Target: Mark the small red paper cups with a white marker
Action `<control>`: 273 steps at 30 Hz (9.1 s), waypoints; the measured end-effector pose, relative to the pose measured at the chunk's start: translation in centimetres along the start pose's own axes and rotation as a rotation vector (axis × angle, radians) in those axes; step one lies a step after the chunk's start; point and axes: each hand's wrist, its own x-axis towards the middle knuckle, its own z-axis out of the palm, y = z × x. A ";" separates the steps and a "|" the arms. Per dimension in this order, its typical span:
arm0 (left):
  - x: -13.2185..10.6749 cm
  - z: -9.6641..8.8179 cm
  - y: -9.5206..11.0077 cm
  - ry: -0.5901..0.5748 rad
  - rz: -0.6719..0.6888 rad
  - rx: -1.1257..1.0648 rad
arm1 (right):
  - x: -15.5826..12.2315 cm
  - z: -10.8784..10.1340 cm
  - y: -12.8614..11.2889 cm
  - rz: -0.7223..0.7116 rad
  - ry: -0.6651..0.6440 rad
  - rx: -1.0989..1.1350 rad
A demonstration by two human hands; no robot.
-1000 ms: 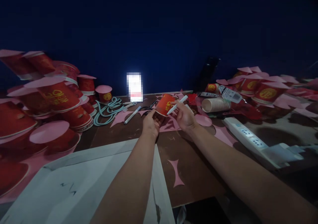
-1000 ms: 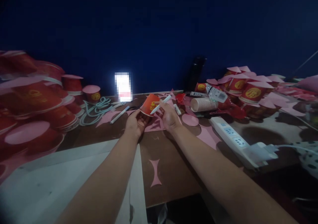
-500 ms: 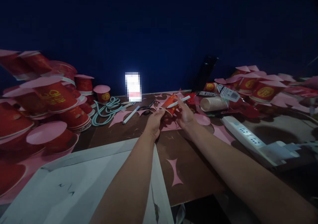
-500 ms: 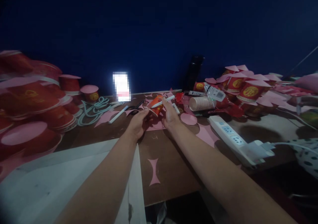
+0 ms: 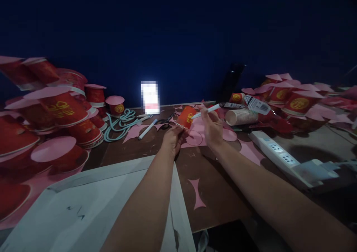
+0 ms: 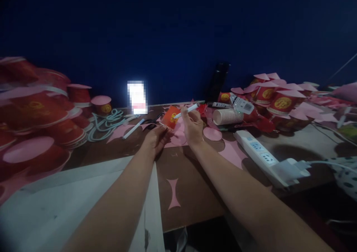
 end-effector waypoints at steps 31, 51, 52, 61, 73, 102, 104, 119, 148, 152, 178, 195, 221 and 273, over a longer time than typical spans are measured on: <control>-0.3 0.5 0.0 0.046 0.073 -0.053 | -1.9 0.1 0.4 -0.536 -0.219 -0.428; -0.2 0.3 -0.2 0.015 0.087 0.009 | -1.9 0.1 0.6 -0.554 -0.217 -0.526; -0.2 0.3 -0.2 0.009 0.090 0.019 | -1.9 0.1 0.6 -0.557 -0.214 -0.529; -0.1 0.1 -0.5 -0.025 0.122 0.057 | -1.9 0.1 0.6 -0.566 -0.241 -0.528; -0.1 0.0 -0.4 -0.034 0.125 0.064 | -1.9 0.1 0.9 -0.645 -0.220 -0.602; 0.3 0.0 -0.4 0.019 0.091 -0.041 | -2.0 0.3 1.3 -0.671 -0.143 -0.604; 0.2 -0.1 -0.5 0.004 0.098 -0.044 | -2.0 0.3 1.3 -0.679 -0.153 -0.620; 0.0 -0.1 -0.4 -0.021 0.109 -0.044 | -2.0 0.2 1.6 -0.688 -0.176 -0.671; -0.2 0.2 0.0 0.047 0.084 0.035 | -1.8 0.1 1.2 -0.617 -0.146 -0.558; -0.3 0.2 0.1 0.028 0.080 0.031 | -1.8 0.0 1.7 -0.613 -0.094 -0.568; -0.1 0.0 -0.2 0.007 0.108 0.022 | -2.0 0.2 1.8 -0.695 -0.186 -0.644; 0.0 -0.1 -0.4 0.003 0.137 0.051 | -2.0 0.4 1.3 -0.692 -0.163 -0.622; -0.2 0.1 0.0 0.026 0.100 0.064 | -1.9 0.4 1.5 -0.681 -0.168 -0.619; -0.5 0.0 -0.1 -0.003 0.125 0.072 | -1.8 0.2 1.3 -0.649 -0.165 -0.644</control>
